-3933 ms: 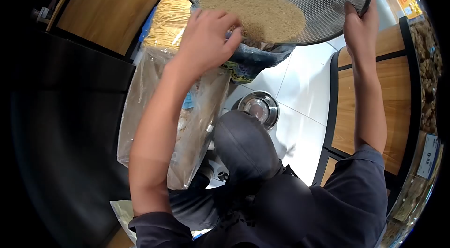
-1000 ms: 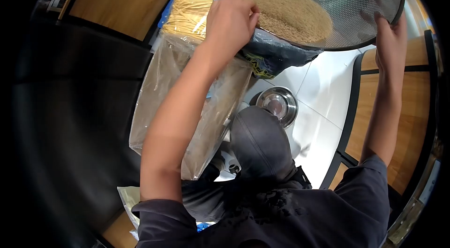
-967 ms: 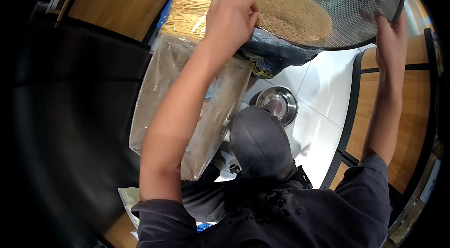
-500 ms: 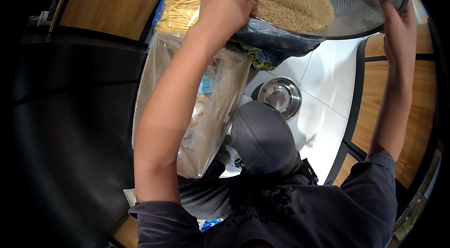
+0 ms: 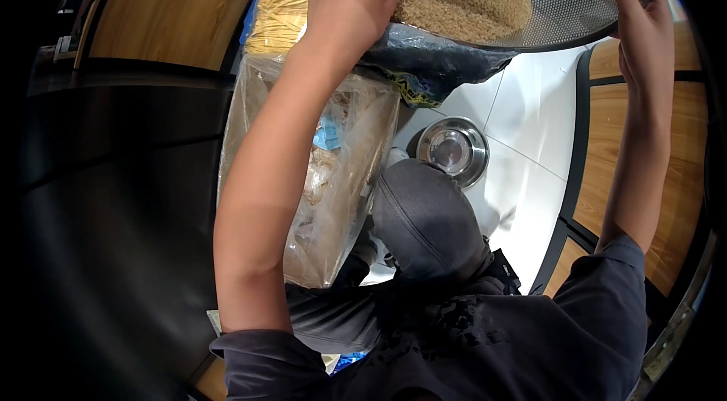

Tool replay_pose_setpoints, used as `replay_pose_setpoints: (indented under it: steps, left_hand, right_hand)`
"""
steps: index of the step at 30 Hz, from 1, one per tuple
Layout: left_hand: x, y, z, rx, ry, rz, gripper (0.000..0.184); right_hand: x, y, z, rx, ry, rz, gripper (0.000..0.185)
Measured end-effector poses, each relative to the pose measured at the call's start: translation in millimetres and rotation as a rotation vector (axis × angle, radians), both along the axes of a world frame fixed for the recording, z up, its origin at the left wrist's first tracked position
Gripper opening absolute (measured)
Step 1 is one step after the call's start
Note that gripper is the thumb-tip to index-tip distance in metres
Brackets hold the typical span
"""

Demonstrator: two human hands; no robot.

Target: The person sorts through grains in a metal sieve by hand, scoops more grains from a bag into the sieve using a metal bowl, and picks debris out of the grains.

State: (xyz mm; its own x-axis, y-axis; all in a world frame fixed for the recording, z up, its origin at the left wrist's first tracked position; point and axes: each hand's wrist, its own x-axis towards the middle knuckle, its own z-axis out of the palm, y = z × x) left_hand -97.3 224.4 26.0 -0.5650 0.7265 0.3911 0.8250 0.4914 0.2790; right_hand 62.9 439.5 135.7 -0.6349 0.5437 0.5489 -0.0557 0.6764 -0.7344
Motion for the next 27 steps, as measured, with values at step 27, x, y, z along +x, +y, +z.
replay_pose_setpoints:
  steps: [27]
  left_hand:
    - [-0.1, -1.4, -6.0, 0.163, -0.174, 0.068, 0.012]
  right_hand:
    - [4.1, 17.9, -13.4, -0.005, 0.018, 0.043, 0.066]
